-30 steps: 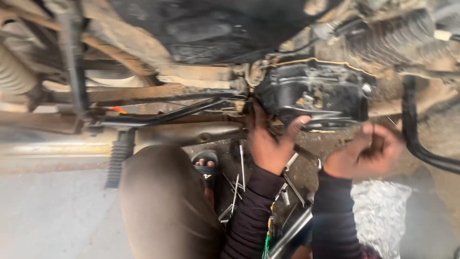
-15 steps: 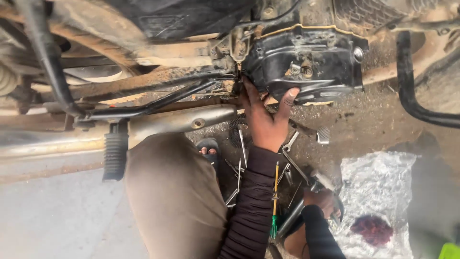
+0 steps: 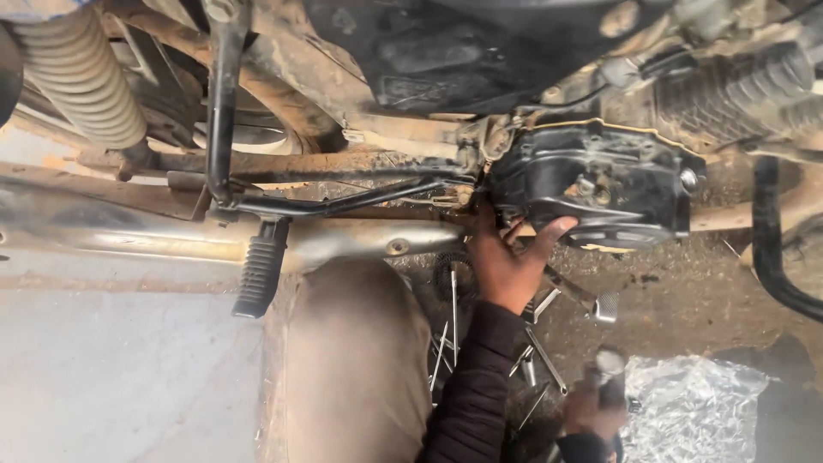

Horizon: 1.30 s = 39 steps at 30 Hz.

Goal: Repairing or replacing parts of a motorcycle engine or side cover.

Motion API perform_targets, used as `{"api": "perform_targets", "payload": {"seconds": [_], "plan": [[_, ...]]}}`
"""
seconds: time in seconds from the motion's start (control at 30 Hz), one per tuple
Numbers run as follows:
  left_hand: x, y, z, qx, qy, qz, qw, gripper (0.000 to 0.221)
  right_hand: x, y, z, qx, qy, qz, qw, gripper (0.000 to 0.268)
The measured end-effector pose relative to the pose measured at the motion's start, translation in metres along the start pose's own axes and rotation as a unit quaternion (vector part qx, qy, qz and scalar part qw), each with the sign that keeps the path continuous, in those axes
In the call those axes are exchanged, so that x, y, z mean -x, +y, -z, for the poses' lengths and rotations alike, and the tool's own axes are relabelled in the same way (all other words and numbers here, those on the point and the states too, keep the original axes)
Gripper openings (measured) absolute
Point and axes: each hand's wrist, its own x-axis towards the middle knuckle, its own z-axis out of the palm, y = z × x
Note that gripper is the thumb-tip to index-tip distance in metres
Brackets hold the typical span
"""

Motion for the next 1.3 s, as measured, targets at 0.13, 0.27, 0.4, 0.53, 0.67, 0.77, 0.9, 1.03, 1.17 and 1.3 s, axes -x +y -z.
{"api": "perform_targets", "payload": {"seconds": [0.13, 0.27, 0.4, 0.53, 0.67, 0.77, 0.9, 1.03, 1.17, 1.3], "plan": [[-0.008, 0.003, 0.002, 0.032, -0.015, 0.064, 0.997, 0.058, 0.003, -0.059, 0.045, -0.03, -0.038, 0.287, 0.957, 0.026], [0.003, -0.048, 0.005, 0.188, 0.006, 0.095, 0.978, 0.047, 0.02, -0.14, 0.087, 0.075, -0.065, 0.425, 0.9, 0.034], [-0.004, -0.024, 0.008, 0.193, 0.0, 0.105, 0.976, 0.056, 0.035, -0.213, 0.088, 0.21, -0.073, 0.637, 0.738, 0.039], [0.001, -0.023, 0.005, 0.129, 0.036, 0.159, 0.978, 0.061, 0.029, -0.274, 0.065, 0.329, -0.174, 0.677, 0.635, 0.049], [-0.001, -0.027, 0.01, 0.094, 0.021, 0.124, 0.988, 0.047, 0.033, -0.3, 0.057, 0.348, -0.185, 0.655, 0.644, 0.052], [0.0, -0.033, 0.008, 0.174, 0.027, 0.127, 0.976, 0.047, 0.027, -0.301, 0.052, 0.322, -0.164, 0.693, 0.624, 0.05], [0.001, -0.052, 0.009, 0.138, 0.027, 0.121, 0.983, 0.043, 0.013, -0.292, 0.036, 0.369, -0.082, 0.715, 0.587, 0.052], [0.005, -0.101, 0.005, 0.283, 0.081, 0.244, 0.924, 0.051, 0.007, -0.286, 0.028, 0.321, -0.13, 0.701, 0.624, 0.036], [-0.004, -0.047, 0.012, 0.083, 0.014, 0.14, 0.987, 0.036, 0.006, -0.287, 0.024, 0.273, -0.114, 0.756, 0.583, 0.047], [-0.007, -0.029, 0.008, 0.158, 0.012, 0.145, 0.977, 0.035, 0.0, -0.287, 0.031, 0.322, -0.124, 0.701, 0.624, 0.044]]}}
